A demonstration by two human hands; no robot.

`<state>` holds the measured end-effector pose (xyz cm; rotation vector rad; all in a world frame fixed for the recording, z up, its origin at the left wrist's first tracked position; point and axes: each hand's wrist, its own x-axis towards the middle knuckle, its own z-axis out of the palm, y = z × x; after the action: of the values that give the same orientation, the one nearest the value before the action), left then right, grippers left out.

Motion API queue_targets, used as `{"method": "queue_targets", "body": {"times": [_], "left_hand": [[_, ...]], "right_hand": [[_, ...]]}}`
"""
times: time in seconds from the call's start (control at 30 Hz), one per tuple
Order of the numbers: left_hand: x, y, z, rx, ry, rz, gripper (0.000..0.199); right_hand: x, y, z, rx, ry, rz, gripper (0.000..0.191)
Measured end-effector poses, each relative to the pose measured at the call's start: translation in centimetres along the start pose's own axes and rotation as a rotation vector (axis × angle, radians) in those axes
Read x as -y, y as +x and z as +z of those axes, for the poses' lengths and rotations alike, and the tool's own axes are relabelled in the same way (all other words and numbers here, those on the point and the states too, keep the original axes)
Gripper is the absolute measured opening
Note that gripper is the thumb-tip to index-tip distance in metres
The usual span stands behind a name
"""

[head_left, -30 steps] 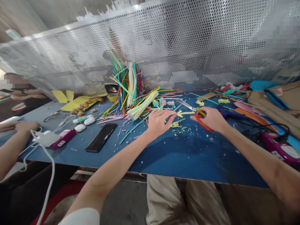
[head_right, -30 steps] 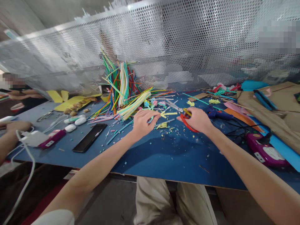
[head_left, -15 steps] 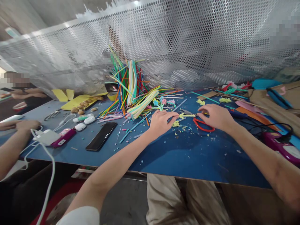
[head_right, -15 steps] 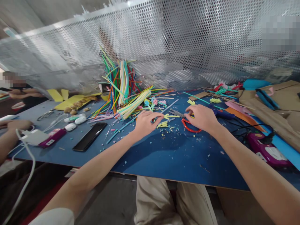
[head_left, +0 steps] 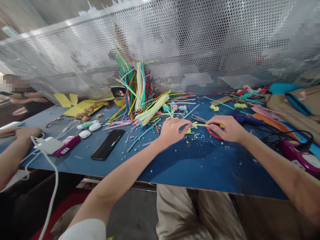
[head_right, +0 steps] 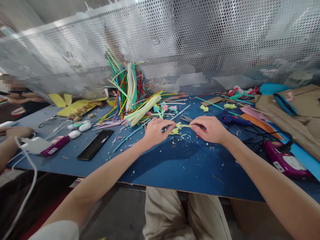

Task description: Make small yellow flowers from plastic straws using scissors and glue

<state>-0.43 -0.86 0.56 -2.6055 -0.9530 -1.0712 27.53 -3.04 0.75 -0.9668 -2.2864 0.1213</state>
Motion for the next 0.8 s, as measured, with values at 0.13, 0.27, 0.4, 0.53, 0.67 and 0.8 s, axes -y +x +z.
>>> {"method": "queue_targets", "body": {"times": [0.13,0.27,0.4,0.53,0.67,0.8], "left_hand": [[0.0,-0.05,0.16,0.024,-0.017,-0.001,0.021],[-0.07,-0.24,0.3,-0.024,-0.009,-0.007,0.021],[0.25,-0.3,0.29,-0.047,-0.01,0.043,0.02],[0.66,-0.12,0.08,-0.032,-0.04,0.07,0.019],[0.63,-0.02,-0.15,-0.008,-0.033,0.058,0.021],[0.48,0.02,-0.23,-0.003,-0.029,0.04,0.021]], "right_hand": [[0.11,0.13,0.55,-0.002,-0.014,0.029,0.021],[0.04,0.17,1.0,-0.008,-0.068,0.052,0.024],[0.02,0.16,1.0,0.002,-0.082,0.046,0.025],[0.23,0.2,0.94,0.02,-0.067,0.028,0.025],[0.41,0.22,0.97,0.05,-0.056,0.03,0.029],[0.25,0.42,0.42,0.013,-0.164,0.106,0.033]]}}
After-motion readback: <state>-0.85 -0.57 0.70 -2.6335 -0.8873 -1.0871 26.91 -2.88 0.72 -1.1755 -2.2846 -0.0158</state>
